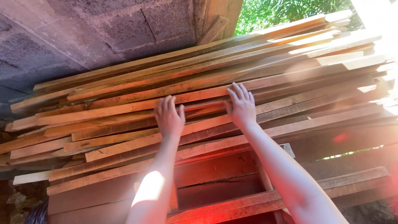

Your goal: Picking up a bundle of wood slats and arranging individual slats onto a wooden storage rack.

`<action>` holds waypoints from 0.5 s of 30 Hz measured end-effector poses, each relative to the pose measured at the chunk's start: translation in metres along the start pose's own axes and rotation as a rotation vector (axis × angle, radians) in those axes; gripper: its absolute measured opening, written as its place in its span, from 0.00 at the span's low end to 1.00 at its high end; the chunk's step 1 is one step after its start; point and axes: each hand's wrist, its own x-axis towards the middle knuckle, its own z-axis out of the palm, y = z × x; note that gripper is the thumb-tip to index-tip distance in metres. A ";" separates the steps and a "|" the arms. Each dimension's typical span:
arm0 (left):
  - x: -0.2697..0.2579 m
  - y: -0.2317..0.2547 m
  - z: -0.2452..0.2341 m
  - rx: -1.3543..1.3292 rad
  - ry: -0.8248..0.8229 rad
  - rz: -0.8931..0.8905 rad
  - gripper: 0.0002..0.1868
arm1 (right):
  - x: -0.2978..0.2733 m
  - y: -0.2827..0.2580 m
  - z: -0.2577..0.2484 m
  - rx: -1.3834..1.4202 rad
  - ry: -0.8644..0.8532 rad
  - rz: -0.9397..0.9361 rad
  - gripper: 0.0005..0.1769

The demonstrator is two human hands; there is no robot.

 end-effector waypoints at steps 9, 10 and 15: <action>-0.102 0.013 0.019 -0.045 -0.036 0.224 0.35 | -0.076 -0.011 0.003 -0.198 -0.161 0.056 0.41; -0.098 0.015 0.019 -0.046 -0.034 0.225 0.35 | -0.074 -0.010 -0.004 -0.199 -0.159 0.057 0.41; -0.092 0.012 0.018 -0.126 -0.127 0.121 0.32 | -0.063 -0.021 -0.026 -0.254 -0.263 0.059 0.43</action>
